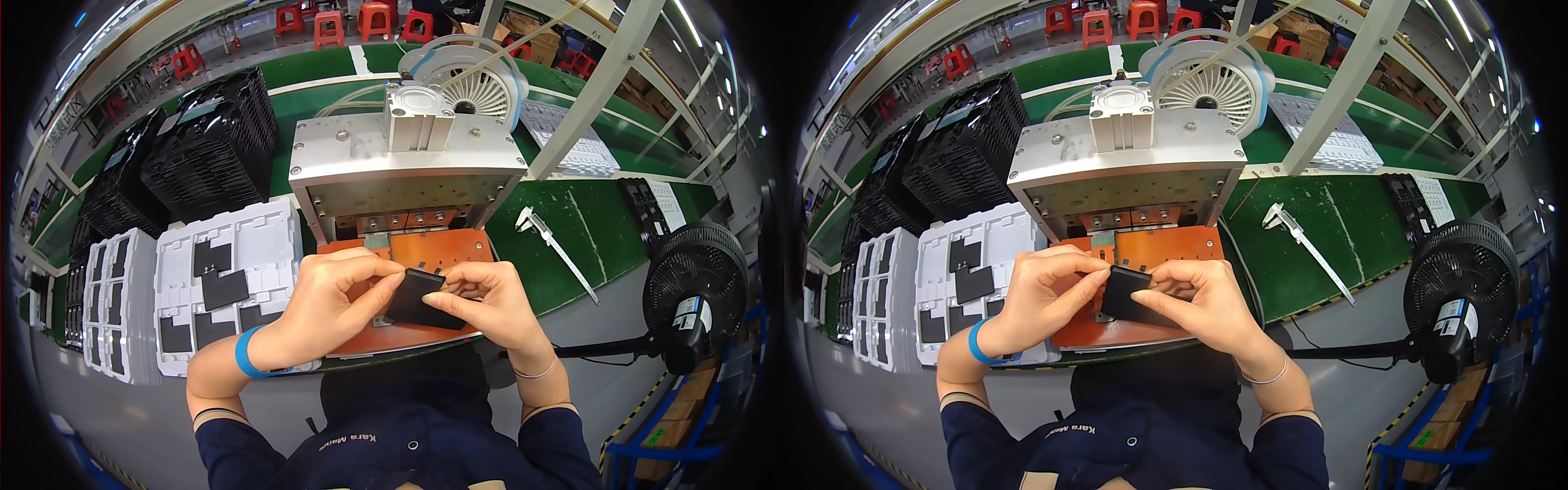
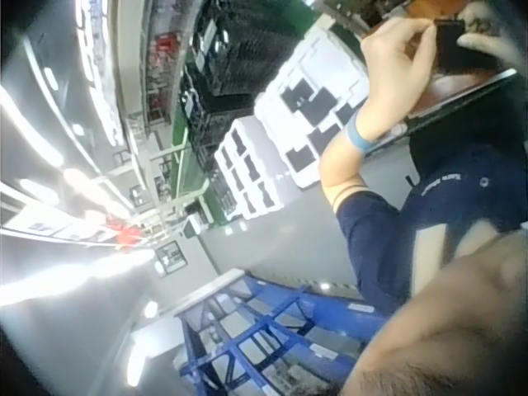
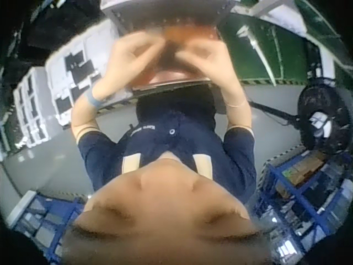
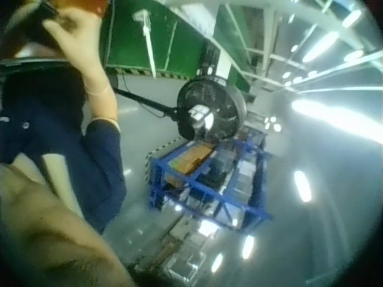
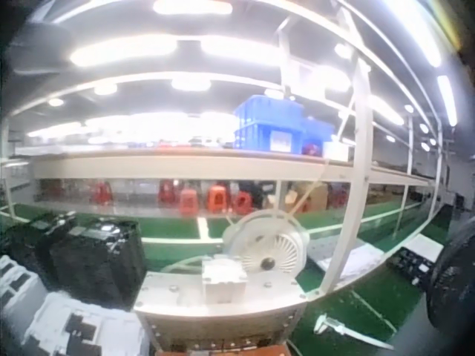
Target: The person repeatedly picks up small black rectangular components from a white tray and places them into a press machine. They operate the machine to process each component, then remove it and place it back into the tray. The person also uses a caliper to measure one of the components during the process.
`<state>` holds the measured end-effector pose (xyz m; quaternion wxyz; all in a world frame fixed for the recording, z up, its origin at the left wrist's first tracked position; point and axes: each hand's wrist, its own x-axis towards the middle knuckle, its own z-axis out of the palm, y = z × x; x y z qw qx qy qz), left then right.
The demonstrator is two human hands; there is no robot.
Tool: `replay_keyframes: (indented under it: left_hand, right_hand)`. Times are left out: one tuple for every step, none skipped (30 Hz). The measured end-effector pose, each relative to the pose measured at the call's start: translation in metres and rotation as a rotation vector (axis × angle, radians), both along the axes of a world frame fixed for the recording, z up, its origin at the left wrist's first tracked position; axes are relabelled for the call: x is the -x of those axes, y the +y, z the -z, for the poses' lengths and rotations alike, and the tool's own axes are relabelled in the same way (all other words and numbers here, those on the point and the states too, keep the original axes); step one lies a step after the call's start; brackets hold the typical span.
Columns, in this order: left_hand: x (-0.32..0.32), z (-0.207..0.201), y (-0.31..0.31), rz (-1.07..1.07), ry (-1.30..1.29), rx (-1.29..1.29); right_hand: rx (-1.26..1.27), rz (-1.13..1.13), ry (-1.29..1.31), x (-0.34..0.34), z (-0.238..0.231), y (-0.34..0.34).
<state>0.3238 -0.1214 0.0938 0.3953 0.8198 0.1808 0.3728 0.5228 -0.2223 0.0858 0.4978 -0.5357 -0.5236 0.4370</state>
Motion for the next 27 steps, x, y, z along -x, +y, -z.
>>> replay_keyframes:
  left_hand:
    - [0.000,0.000,0.001,-0.014,0.010,-0.041]
    - [0.001,0.002,0.002,-0.028,0.021,-0.081]
    - [0.002,0.003,0.002,-0.042,0.032,-0.121]
    - [0.001,0.004,0.003,-0.049,0.025,-0.138]
    - [0.001,0.006,0.004,-0.056,0.017,-0.156]
    - [0.001,0.007,0.004,-0.062,0.010,-0.174]
    - [0.000,0.007,0.004,-0.068,0.004,-0.160]
    - [0.000,0.007,0.004,-0.075,-0.002,-0.147]
    - [-0.001,0.007,0.003,-0.081,-0.009,-0.134]
    - [-0.002,0.007,0.003,-0.078,-0.030,-0.119]
    - [-0.003,0.007,0.003,-0.074,-0.051,-0.105]
    - [-0.004,0.007,0.002,-0.070,-0.073,-0.090]
    - [-0.003,0.006,0.002,-0.059,-0.056,-0.029]
    - [-0.003,0.005,0.000,-0.048,-0.038,0.033]
    - [-0.002,0.005,0.000,-0.038,-0.020,0.094]
    - [-0.002,0.006,0.001,-0.032,-0.020,0.039]
    - [-0.002,0.008,0.004,-0.026,-0.019,-0.017]
    - [-0.002,0.009,0.005,-0.021,-0.018,-0.073]
    - [-0.002,0.007,0.003,-0.039,-0.003,-0.120]
    - [-0.001,0.006,0.001,-0.058,0.013,-0.167]
    - [-0.001,0.005,0.000,-0.077,0.030,-0.215]
    - [-0.001,0.005,-0.001,-0.094,0.024,-0.263]
    - [-0.001,0.005,-0.002,-0.110,0.016,-0.311]
    - [-0.001,0.005,-0.003,-0.126,0.008,-0.359]
    - [-0.001,0.004,-0.002,-0.111,0.015,-0.377]
    - [0.000,0.001,-0.002,-0.096,0.022,-0.395]
    - [0.001,-0.001,-0.001,-0.081,0.028,-0.413]
  right_hand:
    - [0.000,0.003,-0.015,0.001,0.001,0.000]
    - [-0.016,0.006,-0.044,0.001,0.002,0.001]
    - [-0.031,0.010,-0.073,0.002,0.004,0.001]
    - [-0.046,0.014,-0.102,0.003,0.005,0.001]
    - [-0.034,0.014,-0.107,0.003,0.004,0.001]
    - [-0.021,0.013,-0.112,0.004,0.003,0.001]
    - [-0.009,0.013,-0.117,0.004,0.002,0.002]
    - [-0.020,0.016,-0.090,0.005,0.002,0.002]
    - [-0.031,0.020,-0.063,0.006,0.001,0.003]
    - [-0.041,0.024,-0.036,0.006,0.001,0.003]
    - [-0.041,0.028,-0.039,0.005,0.001,0.003]
    - [-0.041,0.033,-0.042,0.003,0.002,0.004]
    - [-0.041,0.038,-0.045,0.002,0.003,0.004]
    - [-0.037,0.037,-0.050,0.001,0.003,0.003]
    - [-0.033,0.037,-0.055,0.001,0.002,0.003]
    - [-0.029,0.036,-0.059,0.000,0.002,0.002]
    - [-0.036,0.039,-0.074,0.001,0.002,0.002]
    - [-0.043,0.042,-0.089,0.001,0.003,0.001]
    - [-0.050,0.046,-0.104,0.002,0.003,0.001]
    - [-0.070,0.054,-0.153,0.003,0.001,0.001]
    - [-0.090,0.062,-0.202,0.006,-0.001,0.000]
    - [-0.111,0.070,-0.251,0.008,-0.002,0.000]
    - [-0.143,0.079,-0.297,0.009,-0.002,0.000]
    - [-0.176,0.089,-0.343,0.010,-0.001,0.000]
    - [-0.209,0.098,-0.388,0.011,-0.001,0.000]
    - [-0.238,0.105,-0.401,0.012,-0.003,-0.001]
    - [-0.266,0.112,-0.413,0.013,-0.006,-0.001]
